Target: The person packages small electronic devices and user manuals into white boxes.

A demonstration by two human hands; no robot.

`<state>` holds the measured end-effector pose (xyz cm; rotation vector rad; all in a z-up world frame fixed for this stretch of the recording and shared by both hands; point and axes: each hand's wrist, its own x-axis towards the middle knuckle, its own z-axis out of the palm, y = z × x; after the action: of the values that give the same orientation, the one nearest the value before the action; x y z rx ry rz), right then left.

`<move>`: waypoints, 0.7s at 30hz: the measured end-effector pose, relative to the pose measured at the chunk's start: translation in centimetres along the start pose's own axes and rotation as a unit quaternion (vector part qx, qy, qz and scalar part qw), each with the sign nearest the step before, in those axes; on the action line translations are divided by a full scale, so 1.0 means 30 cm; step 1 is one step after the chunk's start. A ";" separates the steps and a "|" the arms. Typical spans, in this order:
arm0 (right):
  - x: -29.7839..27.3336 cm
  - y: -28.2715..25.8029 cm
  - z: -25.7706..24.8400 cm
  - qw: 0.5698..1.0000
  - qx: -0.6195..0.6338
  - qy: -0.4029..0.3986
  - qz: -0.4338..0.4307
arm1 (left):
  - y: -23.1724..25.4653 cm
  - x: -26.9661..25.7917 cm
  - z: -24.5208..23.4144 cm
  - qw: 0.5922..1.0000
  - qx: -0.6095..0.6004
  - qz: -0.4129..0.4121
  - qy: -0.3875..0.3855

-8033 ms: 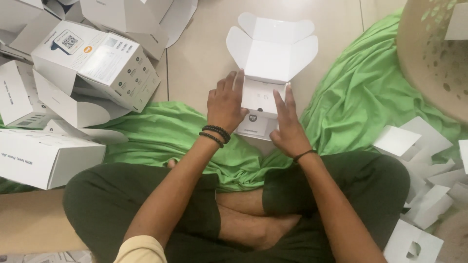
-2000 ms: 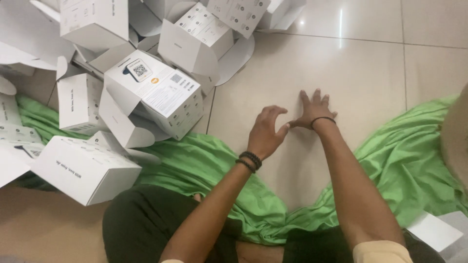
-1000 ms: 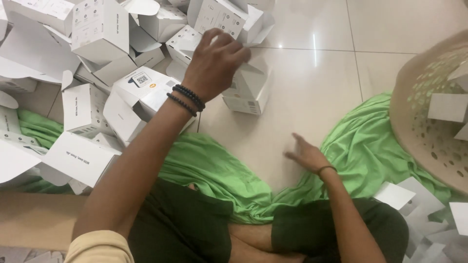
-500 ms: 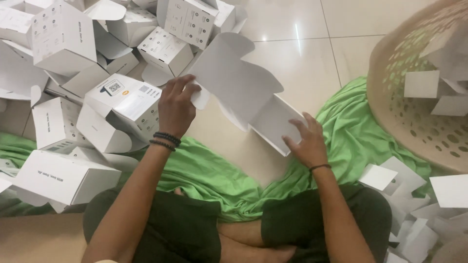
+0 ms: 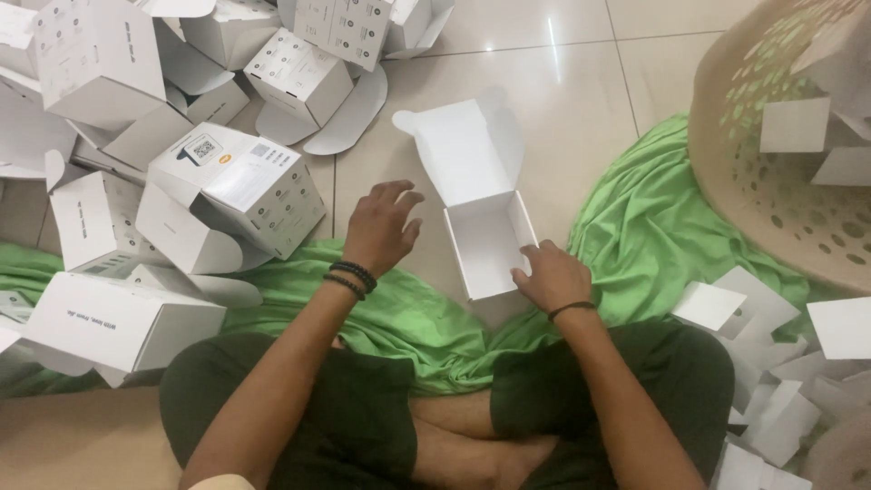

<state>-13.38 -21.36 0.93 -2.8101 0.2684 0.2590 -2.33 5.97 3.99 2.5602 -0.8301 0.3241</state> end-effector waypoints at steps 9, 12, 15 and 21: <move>-0.067 -0.002 0.030 0.975 0.004 0.194 -0.109 | 0.131 -0.053 -0.162 0.999 -0.014 0.021 0.025; -0.135 -0.125 -0.067 0.952 0.040 0.252 -0.167 | 0.175 -0.122 -0.313 0.997 -0.019 0.032 0.065; -0.191 -0.285 -0.099 0.922 0.100 0.288 -0.239 | 0.168 -0.241 -0.487 0.993 -0.029 0.011 0.110; -0.350 -0.721 -0.131 0.849 0.189 0.252 -0.424 | 0.078 -0.595 -0.863 0.973 -0.125 -0.081 0.179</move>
<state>-18.38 -0.72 12.88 -2.2627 -0.7342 -0.6612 -20.17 25.24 21.45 2.2254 -0.4906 0.5700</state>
